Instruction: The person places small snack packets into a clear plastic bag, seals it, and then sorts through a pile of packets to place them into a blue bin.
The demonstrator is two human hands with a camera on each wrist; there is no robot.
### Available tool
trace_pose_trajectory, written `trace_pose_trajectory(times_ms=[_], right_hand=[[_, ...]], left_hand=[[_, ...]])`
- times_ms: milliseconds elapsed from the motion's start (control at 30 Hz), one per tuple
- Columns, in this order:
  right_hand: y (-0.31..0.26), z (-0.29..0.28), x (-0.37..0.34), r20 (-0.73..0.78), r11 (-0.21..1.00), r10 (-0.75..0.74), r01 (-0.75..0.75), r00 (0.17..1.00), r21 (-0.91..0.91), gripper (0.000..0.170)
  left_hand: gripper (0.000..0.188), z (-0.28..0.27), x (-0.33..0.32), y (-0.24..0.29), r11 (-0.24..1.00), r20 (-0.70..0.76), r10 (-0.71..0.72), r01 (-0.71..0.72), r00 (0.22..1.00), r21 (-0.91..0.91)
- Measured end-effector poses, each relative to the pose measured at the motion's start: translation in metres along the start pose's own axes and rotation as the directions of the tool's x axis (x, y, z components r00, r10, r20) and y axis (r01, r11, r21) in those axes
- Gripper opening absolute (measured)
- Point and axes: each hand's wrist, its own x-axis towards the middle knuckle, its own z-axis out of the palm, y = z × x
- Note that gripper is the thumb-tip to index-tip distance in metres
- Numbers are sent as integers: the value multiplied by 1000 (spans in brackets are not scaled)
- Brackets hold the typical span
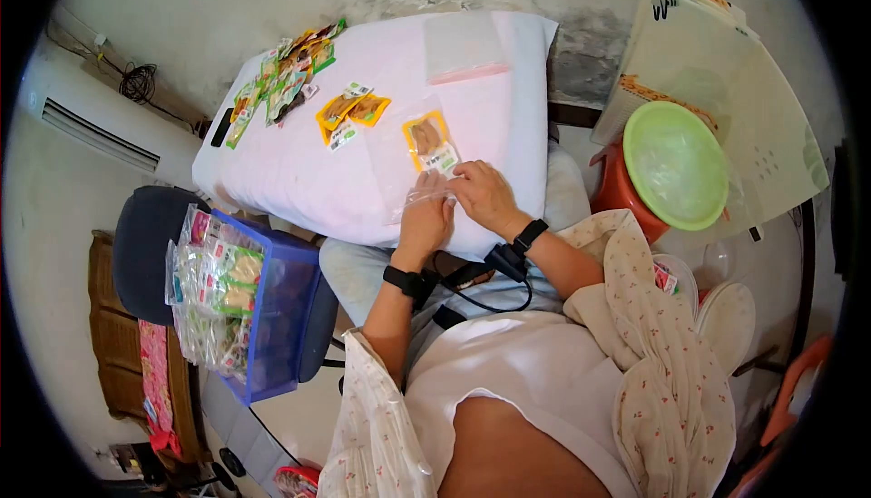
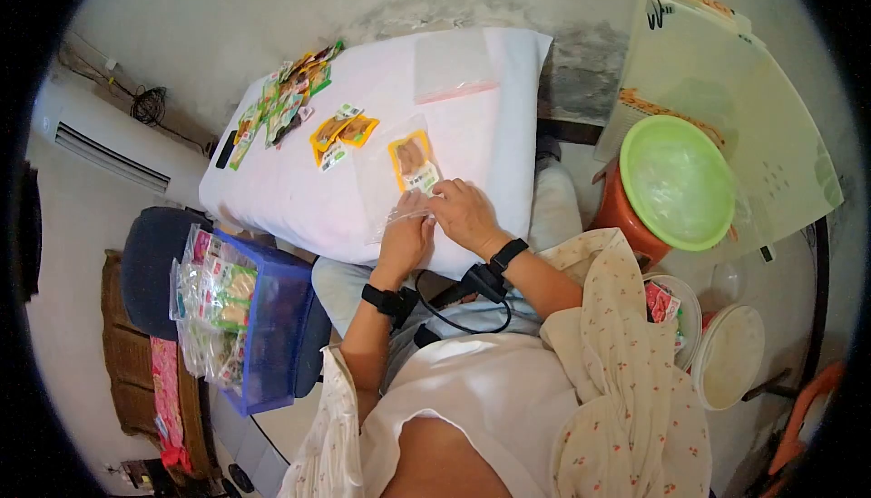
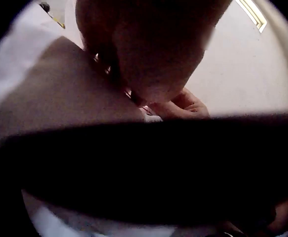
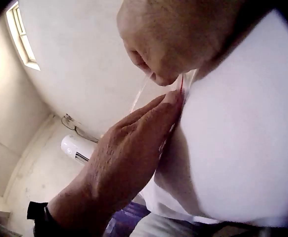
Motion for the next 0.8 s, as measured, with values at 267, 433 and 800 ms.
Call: trace_pose_trajectory(times_ms=[267, 433, 800], right_hand=[[-1, 1, -3, 18, 998, 61, -61, 998, 7, 11], [0, 2, -3, 7, 994, 93, -93, 996, 63, 13], [3, 0, -3, 1, 969, 199, -197, 980, 148, 12]], left_hand=[[47, -1, 11, -7, 986, 93, -107, 94, 990, 138], [53, -1, 27, -12, 961, 113, -122, 89, 986, 261], [44, -44, 22, 13, 968, 476, -240, 243, 846, 56]])
